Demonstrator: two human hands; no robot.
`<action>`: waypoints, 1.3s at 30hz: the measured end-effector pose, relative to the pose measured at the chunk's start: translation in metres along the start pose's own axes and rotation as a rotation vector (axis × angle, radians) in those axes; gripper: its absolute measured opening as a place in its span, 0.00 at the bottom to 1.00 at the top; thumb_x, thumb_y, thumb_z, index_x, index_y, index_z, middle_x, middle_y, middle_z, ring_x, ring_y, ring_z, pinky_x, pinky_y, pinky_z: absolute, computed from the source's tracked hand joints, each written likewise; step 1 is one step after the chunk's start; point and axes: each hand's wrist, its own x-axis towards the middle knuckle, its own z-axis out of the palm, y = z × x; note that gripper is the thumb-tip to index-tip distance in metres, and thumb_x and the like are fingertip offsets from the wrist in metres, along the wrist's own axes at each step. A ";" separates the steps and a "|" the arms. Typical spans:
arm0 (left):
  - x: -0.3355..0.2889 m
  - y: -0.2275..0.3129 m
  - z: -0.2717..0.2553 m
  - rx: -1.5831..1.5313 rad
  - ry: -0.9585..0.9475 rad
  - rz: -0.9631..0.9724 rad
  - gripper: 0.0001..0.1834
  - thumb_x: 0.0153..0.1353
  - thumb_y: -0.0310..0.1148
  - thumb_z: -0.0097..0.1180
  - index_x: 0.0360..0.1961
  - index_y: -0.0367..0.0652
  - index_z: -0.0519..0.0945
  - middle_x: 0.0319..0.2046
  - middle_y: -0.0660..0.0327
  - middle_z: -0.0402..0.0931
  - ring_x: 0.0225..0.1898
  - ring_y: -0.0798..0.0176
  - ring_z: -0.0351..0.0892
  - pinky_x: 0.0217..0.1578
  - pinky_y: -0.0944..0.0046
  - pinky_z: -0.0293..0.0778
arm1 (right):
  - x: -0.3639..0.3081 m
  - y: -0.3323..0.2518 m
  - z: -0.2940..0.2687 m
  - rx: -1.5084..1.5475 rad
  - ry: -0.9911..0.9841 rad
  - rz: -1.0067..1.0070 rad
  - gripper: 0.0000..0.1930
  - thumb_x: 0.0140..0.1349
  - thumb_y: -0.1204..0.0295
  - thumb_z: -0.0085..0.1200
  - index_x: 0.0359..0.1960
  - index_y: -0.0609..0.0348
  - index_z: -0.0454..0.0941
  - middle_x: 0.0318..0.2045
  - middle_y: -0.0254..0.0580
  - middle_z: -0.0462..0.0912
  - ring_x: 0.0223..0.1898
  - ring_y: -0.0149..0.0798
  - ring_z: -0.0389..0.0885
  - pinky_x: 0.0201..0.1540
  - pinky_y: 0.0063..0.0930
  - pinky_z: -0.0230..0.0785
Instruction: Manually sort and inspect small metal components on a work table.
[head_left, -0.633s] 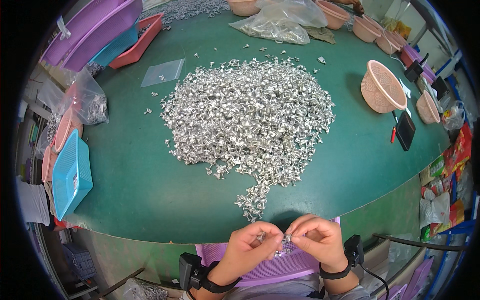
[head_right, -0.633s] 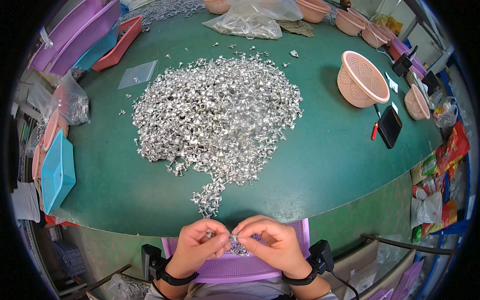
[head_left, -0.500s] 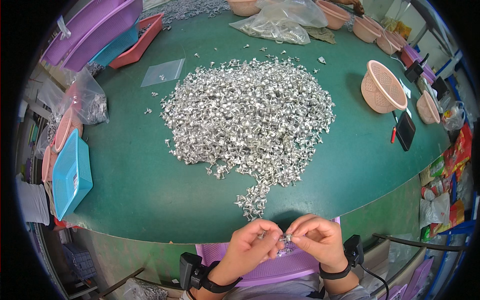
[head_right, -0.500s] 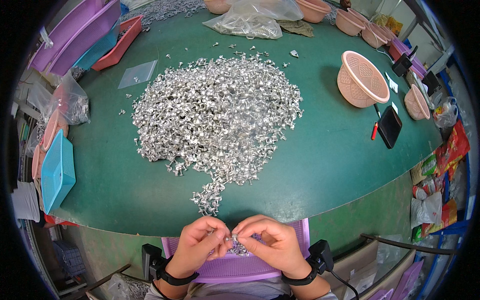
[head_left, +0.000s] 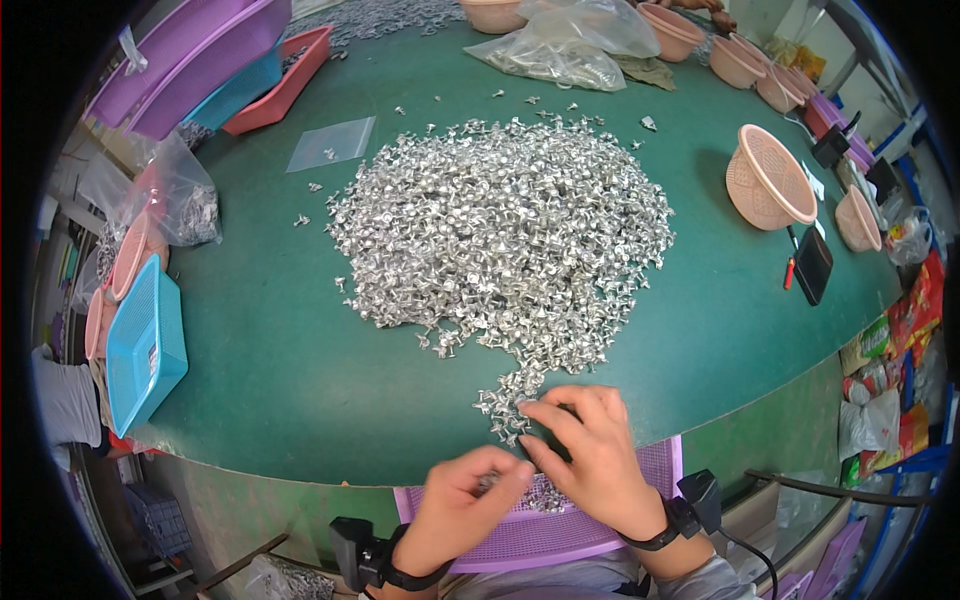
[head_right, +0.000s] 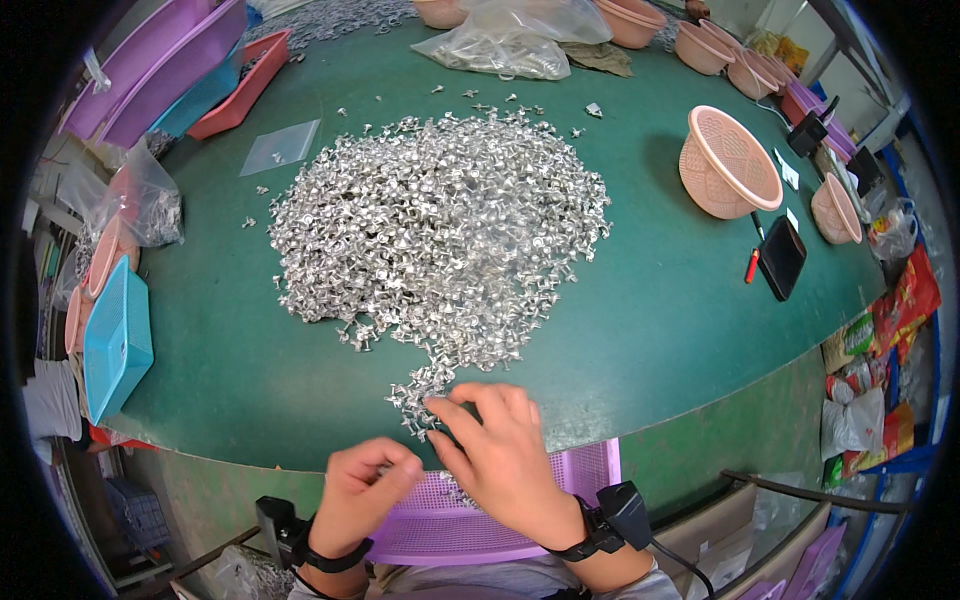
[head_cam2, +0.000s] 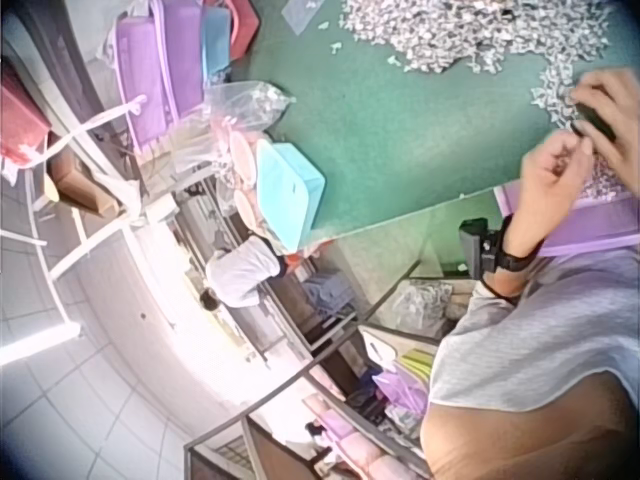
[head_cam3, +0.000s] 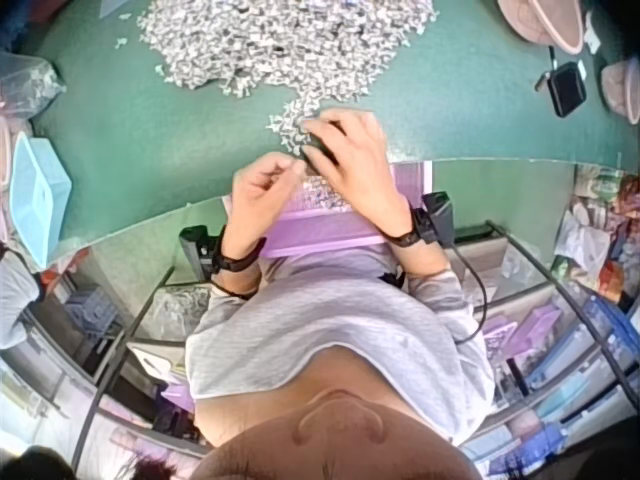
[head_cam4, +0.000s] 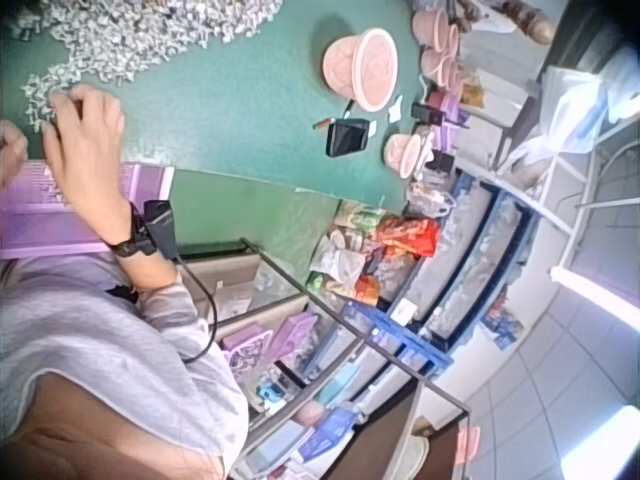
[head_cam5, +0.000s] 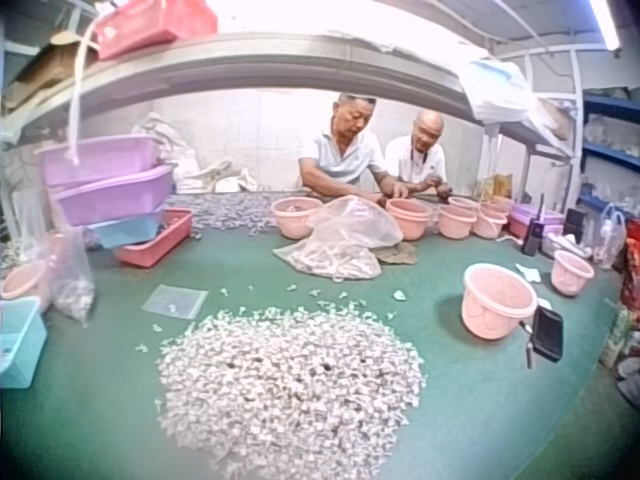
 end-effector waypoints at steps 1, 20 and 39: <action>0.002 0.001 -0.002 0.182 0.164 0.078 0.07 0.51 0.27 0.49 0.20 0.35 0.72 0.15 0.67 0.67 0.15 0.79 0.61 0.14 0.79 0.55 | 0.000 0.001 0.001 -0.042 -0.027 -0.007 0.11 0.42 0.74 0.54 0.31 0.56 0.72 0.31 0.36 0.69 0.35 0.40 0.64 0.36 0.30 0.57; 0.035 0.005 0.007 1.044 0.268 0.360 0.07 0.50 0.34 0.49 0.29 0.43 0.70 0.11 0.59 0.69 0.12 0.56 0.70 0.13 0.62 0.64 | -0.009 0.024 -0.024 -0.039 0.049 -0.008 0.10 0.43 0.77 0.52 0.30 0.57 0.73 0.33 0.37 0.72 0.36 0.41 0.67 0.38 0.31 0.57; 0.027 0.003 0.018 0.646 0.059 0.327 0.07 0.45 0.27 0.56 0.28 0.39 0.74 0.14 0.63 0.71 0.15 0.76 0.68 0.15 0.75 0.63 | -0.033 0.016 -0.034 0.468 0.102 0.401 0.07 0.44 0.78 0.55 0.26 0.62 0.72 0.26 0.37 0.74 0.26 0.28 0.69 0.29 0.17 0.62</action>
